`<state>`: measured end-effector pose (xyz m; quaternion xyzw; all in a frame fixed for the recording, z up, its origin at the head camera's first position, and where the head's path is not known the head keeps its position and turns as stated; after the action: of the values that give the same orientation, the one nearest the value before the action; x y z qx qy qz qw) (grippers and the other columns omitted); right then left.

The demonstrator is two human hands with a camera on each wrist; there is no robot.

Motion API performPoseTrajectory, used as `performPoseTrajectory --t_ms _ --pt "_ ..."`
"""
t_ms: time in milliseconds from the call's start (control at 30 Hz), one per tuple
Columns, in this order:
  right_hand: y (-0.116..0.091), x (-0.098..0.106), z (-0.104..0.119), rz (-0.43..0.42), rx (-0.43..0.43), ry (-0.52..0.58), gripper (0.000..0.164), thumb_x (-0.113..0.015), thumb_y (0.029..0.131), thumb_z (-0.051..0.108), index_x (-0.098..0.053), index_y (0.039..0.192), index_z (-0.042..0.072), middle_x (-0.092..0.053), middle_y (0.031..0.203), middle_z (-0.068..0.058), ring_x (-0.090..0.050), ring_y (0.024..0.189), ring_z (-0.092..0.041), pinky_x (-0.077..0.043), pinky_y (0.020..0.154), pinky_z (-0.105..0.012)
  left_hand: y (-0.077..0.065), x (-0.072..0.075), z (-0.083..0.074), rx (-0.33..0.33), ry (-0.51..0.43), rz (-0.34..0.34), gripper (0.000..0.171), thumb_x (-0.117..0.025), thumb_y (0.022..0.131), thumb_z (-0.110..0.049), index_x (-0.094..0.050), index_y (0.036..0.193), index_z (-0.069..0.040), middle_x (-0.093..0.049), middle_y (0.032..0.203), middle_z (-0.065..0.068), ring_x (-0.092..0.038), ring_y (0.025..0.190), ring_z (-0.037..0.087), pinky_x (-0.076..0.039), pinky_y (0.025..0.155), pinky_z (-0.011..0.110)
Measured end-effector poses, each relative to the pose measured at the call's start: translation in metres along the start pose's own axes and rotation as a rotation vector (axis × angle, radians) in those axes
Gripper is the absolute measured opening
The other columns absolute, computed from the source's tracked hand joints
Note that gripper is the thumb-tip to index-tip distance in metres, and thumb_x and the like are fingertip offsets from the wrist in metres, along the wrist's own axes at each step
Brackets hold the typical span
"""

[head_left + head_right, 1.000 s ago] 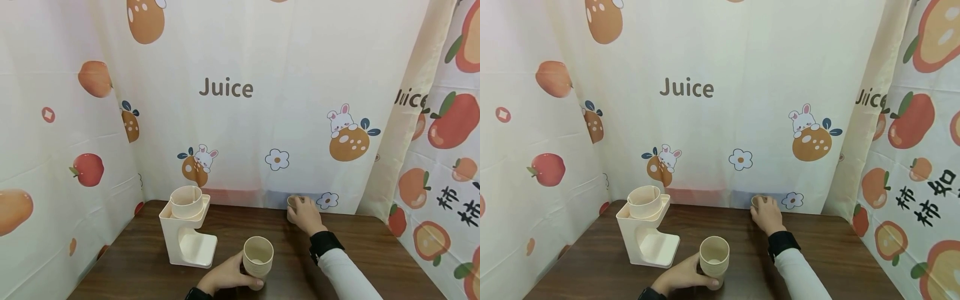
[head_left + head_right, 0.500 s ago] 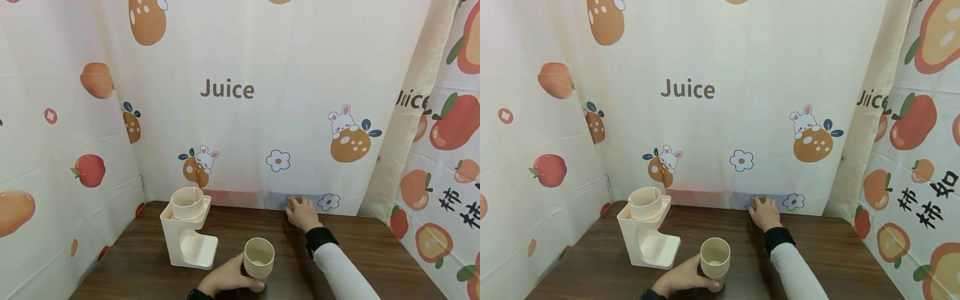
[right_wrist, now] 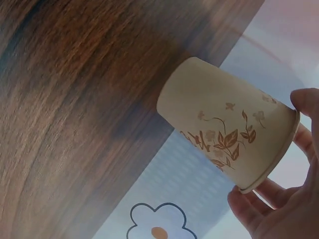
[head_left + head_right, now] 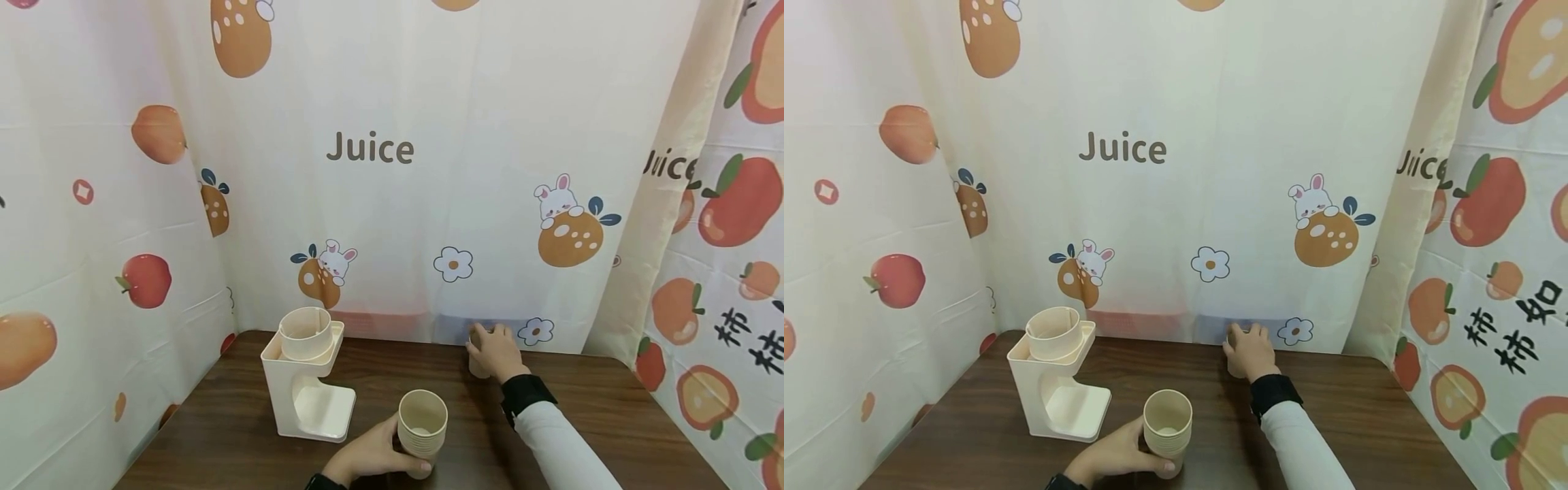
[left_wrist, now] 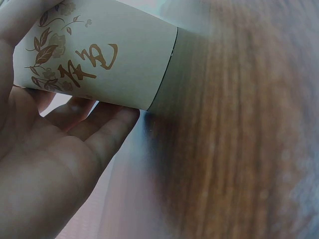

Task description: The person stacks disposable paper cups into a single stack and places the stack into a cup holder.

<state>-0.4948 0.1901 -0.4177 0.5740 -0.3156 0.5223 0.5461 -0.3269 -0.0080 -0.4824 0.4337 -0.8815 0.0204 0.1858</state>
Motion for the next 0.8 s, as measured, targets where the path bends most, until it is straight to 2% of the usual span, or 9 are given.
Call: performPoseTrajectory --t_ms 133,367,600,800 --pt "-0.004 0.005 0.003 0.021 -0.007 0.020 0.042 -0.055 0.091 0.042 -0.050 0.125 0.018 -0.046 0.116 -0.032 -0.038 0.107 -0.048 -0.043 0.083 -0.060 0.000 0.000 0.000 0.000 -0.005 0.001 0.070 -0.076 0.077 -0.031 -0.037 0.134 -0.035 -0.056 0.124 -0.005 -0.048 0.113 0.011 -0.038 0.096 0.050" --pt "-0.015 0.008 0.006 0.049 -0.005 0.027 0.041 -0.058 0.089 0.043 -0.053 0.123 0.020 -0.049 0.111 -0.028 -0.042 0.100 -0.045 -0.047 0.075 -0.057 -0.001 0.001 -0.002 -0.005 0.011 -0.013 0.068 -0.077 0.076 -0.031 -0.039 0.133 -0.032 -0.058 0.121 -0.005 -0.050 0.111 0.011 -0.039 0.095 0.047" --pt "-0.033 0.017 0.018 0.070 0.008 0.067 0.041 -0.059 0.088 0.041 -0.056 0.123 0.020 -0.047 0.118 -0.031 -0.040 0.106 -0.048 -0.046 0.077 -0.061 0.000 0.001 -0.002 -0.015 0.018 -0.010 0.069 -0.076 0.076 -0.031 -0.038 0.133 -0.033 -0.058 0.123 -0.003 -0.049 0.112 0.011 -0.038 0.096 0.049" --pt "-0.053 0.022 0.028 0.065 0.005 0.090 0.037 -0.060 0.088 0.041 -0.058 0.120 0.023 -0.049 0.116 -0.028 -0.042 0.106 -0.044 -0.048 0.076 -0.058 0.000 0.000 0.000 -0.006 0.003 0.000 0.070 -0.076 0.077 -0.031 -0.037 0.134 -0.034 -0.057 0.125 -0.003 -0.049 0.113 0.012 -0.037 0.096 0.052"
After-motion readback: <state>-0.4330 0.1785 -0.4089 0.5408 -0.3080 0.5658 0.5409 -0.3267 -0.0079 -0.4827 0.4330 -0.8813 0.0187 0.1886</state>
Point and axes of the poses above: each hand's wrist, its own y-axis towards the middle knuckle, its own x-axis out of the back of the hand, z = x × y, the point moved 10 cm from there along y, towards the middle knuckle
